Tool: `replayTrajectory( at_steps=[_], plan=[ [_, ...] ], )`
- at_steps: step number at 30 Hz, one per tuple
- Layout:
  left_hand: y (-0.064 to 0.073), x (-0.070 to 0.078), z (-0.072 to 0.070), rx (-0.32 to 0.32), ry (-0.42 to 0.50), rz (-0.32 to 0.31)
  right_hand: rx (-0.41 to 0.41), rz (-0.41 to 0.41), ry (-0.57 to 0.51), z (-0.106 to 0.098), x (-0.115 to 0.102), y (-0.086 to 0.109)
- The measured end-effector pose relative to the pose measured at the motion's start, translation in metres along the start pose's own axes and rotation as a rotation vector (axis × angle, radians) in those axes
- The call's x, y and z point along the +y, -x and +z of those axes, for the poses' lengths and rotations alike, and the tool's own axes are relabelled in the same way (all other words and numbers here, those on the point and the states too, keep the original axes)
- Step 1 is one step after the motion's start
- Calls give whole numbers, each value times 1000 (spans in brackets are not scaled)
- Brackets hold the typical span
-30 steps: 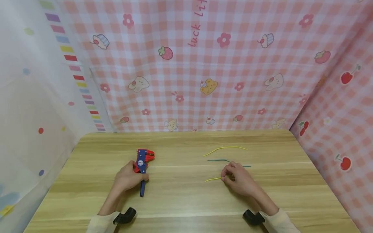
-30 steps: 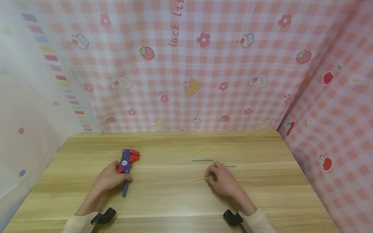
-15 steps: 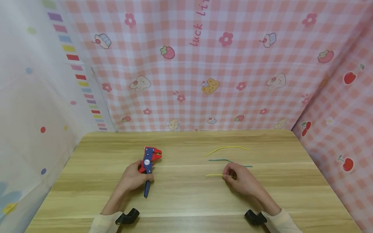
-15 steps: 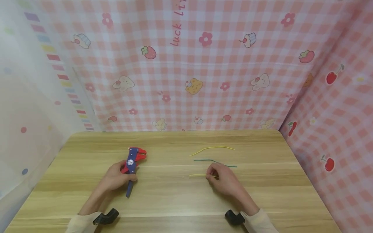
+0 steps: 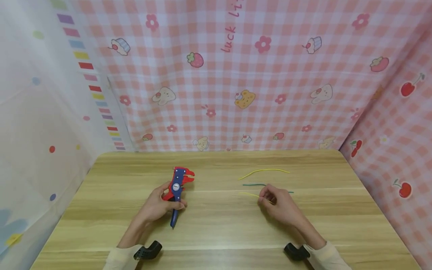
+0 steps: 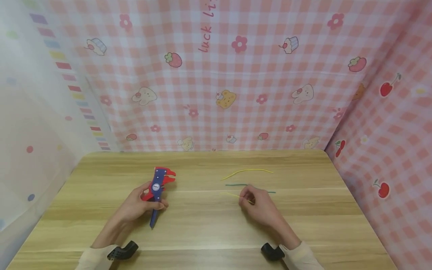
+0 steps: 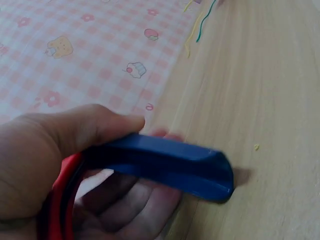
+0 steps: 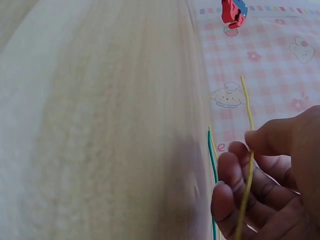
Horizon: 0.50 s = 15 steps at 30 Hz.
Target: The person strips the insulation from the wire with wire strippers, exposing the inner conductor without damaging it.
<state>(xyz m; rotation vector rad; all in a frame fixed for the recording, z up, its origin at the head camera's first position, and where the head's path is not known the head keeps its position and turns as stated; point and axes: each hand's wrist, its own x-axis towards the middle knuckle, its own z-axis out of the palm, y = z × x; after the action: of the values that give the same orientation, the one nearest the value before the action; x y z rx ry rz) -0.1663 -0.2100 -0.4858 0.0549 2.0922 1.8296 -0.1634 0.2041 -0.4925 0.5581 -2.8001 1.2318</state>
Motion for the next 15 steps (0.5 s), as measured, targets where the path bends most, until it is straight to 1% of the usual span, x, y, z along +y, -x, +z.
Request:
replayTrajectory(
  at_steps=[2,5,9,11,14,15],
  plan=[
    [0,1,0,-66,59,13,25,7,-12,0,-1,0],
    [0,3,1,-139,96,15,57,3,-28,-1,-1,0],
    [3,7,5,-182,95,-5,84,-18,-44,-1,-1,0],
    [4,8,8,-205,119,-16,89,-21,-55,-1,-2,0],
    [5,8,14,-230,136,-18,92,-21,-68,-1,-2,0],
    [5,8,15,-234,133,-9,94,-22,-71,-1,-3,0]
  ],
)
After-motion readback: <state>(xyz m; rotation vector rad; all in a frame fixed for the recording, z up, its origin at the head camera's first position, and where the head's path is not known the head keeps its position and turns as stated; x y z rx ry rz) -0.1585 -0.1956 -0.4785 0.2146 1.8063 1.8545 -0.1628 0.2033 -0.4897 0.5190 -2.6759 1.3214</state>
